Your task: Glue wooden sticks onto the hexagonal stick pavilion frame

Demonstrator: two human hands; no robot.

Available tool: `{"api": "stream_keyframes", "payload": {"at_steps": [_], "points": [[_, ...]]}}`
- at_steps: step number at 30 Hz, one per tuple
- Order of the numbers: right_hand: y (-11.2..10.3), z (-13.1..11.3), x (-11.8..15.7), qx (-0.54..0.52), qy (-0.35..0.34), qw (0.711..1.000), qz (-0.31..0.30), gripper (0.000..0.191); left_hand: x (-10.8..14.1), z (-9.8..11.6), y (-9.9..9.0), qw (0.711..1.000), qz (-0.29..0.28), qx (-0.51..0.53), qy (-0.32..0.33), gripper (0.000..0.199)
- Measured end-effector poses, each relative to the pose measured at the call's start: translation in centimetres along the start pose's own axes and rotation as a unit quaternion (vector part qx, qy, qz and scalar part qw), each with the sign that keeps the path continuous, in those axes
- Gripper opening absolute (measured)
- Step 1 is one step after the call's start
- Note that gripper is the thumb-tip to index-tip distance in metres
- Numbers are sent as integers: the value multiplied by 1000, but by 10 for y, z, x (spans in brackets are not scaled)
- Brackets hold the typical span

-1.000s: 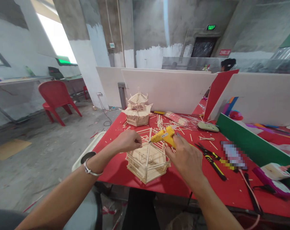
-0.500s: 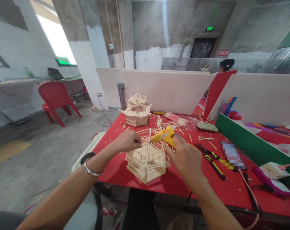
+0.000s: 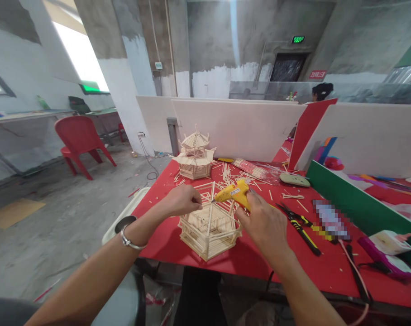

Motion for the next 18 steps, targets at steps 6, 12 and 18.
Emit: {"api": "stream_keyframes", "payload": {"at_steps": [6, 12, 18], "points": [[-2, 4, 0, -4, 11, 1000, 10, 32, 0, 0, 0, 1000, 2, 1, 1, 13], [-4, 8, 0, 0, 20, 1000, 22, 40, -1, -1, 1, 1000, 1, -2, 4, 13], [-4, 6, 0, 0, 17, 1000, 22, 42, -2, -3, 2, 1000, -2, -16, -2, 13]]}}
Point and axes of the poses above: each hand's wrist, its own x-axis away from the middle knuckle, its own y-axis out of the palm, z = x × y, the point moved 10 cm from there along -x, towards the middle knuckle, and after that the axes turned 8 degrees about -z, right-handed, at the moved point
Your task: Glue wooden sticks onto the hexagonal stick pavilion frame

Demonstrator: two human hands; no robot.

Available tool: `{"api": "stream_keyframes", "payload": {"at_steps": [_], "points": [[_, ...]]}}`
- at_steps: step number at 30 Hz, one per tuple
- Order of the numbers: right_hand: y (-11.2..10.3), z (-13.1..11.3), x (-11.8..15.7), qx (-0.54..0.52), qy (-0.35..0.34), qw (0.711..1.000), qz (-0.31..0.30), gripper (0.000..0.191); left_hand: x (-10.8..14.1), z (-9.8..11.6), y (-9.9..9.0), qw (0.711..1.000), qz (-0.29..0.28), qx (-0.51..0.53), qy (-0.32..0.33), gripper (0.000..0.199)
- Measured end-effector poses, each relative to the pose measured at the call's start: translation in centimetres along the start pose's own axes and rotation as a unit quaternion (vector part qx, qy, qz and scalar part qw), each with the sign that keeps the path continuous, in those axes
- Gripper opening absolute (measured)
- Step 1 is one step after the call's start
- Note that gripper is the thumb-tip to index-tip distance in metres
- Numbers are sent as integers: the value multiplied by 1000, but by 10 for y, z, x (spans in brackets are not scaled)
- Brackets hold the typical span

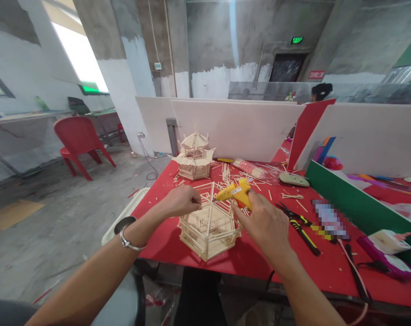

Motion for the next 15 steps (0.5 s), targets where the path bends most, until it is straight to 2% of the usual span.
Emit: {"api": "stream_keyframes", "payload": {"at_steps": [15], "points": [[0, -5, 1, 20, -13, 1000, -2, 37, 1, 0, 0, 1000, 0, -5, -13, 13]]}}
Point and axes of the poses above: each hand's wrist, its own x-axis away from the middle knuckle, its own y-axis out of the palm, z = x × y, the point moved 10 cm from there along -x, towards the middle knuckle, and after that the axes turned 8 degrees about -z, right-handed, at the moved point
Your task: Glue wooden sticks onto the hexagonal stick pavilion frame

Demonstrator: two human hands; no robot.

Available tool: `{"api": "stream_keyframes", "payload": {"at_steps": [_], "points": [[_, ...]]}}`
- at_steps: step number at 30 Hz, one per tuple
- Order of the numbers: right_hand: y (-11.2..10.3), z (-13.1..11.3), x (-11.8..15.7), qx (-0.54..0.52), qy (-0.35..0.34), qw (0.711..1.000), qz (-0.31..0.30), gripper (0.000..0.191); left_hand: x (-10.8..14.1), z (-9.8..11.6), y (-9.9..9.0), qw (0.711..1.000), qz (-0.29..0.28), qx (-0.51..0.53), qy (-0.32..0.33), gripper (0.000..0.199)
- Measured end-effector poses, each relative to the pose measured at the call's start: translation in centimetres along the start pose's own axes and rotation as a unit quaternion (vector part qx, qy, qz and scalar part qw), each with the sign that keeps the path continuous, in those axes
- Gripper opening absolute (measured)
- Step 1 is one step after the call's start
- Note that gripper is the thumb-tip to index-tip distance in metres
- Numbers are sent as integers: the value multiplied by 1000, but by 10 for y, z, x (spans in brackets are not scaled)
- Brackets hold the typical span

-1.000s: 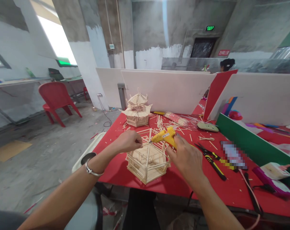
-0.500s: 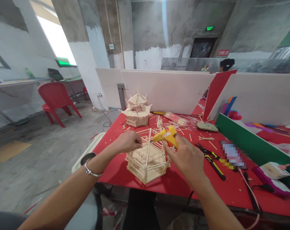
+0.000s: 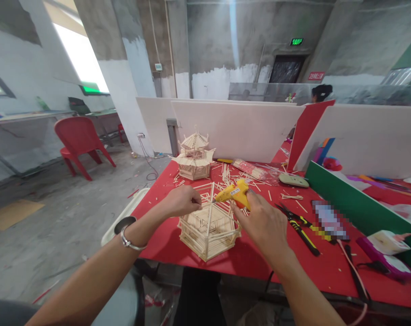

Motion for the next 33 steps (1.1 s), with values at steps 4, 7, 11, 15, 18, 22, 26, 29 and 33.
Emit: {"api": "stream_keyframes", "payload": {"at_steps": [4, 7, 11, 15, 18, 22, 26, 29, 33], "points": [[1, 0, -1, 0, 1, 1000, -2, 37, -1, 1, -1, 1000, 3, -2, 8, 13], [2, 0, -1, -4, -1, 1000, -2, 38, -1, 1, 0, 1000, 6, -4, 11, 13], [3, 1, -1, -6, -3, 1000, -1, 40, 0, 0, 0, 1000, 6, -4, 9, 13], [4, 1, 0, -9, -4, 1000, -3, 40, -1, -1, 1, 1000, 5, -4, 6, 13], [3, 1, 1, -14, -5, 1000, 3, 40, -1, -2, 1, 1000, 6, -2, 6, 13], [2, 2, 1, -13, -8, 1000, 13, 39, -1, -2, 1, 1000, 7, 1, 7, 13], [0, 2, 1, -13, -9, 1000, 24, 39, 0, -1, 1, 1000, 9, 6, 7, 12], [-1, 2, 1, -14, -7, 1000, 25, 40, 0, 0, 0, 1000, 7, 5, 6, 12], [-1, 0, 1, -13, -7, 1000, 24, 39, -1, 0, -1, 1000, 5, 0, 3, 13]]}}
Point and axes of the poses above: each hand's wrist, its own x-axis away from the middle knuckle, its own y-axis out of the palm, z = x × y, the point moved 10 cm from there along -x, towards the middle knuckle, and after that the axes turned 8 degrees about -z, right-handed, at the moved point
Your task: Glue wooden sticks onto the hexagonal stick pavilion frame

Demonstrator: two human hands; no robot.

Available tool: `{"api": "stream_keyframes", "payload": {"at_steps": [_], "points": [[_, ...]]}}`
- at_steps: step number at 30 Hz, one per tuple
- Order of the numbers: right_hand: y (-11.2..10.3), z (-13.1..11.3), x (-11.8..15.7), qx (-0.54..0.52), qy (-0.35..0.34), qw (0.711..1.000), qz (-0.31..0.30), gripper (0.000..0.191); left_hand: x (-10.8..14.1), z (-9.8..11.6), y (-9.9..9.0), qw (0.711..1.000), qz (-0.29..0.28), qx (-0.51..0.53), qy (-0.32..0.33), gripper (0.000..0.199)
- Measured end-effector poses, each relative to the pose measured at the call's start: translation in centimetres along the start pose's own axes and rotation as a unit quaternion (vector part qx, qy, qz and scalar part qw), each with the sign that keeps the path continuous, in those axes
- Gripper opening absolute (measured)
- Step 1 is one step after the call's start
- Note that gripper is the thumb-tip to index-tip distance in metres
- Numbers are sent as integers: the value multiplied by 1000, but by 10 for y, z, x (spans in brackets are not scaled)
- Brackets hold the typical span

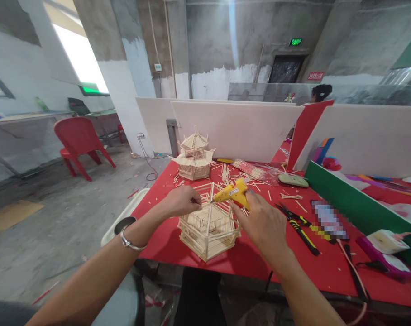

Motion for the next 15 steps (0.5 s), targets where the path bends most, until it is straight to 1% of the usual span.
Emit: {"api": "stream_keyframes", "payload": {"at_steps": [10, 15], "points": [[-3, 0, 2, -3, -6, 1000, -3, 40, 2, 3, -1, 1000, -3, 5, 2, 13], [-5, 1, -1, 6, 9, 1000, -5, 41, 2, 2, -1, 1000, -2, 6, -2, 13]]}}
Point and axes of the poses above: each hand's wrist, its own x-axis away from the middle knuckle, its own y-axis out of the palm, z = x × y, the point moved 10 cm from there along -x, towards the middle knuckle, and after that the axes turned 8 degrees about -z, right-handed, at the moved point
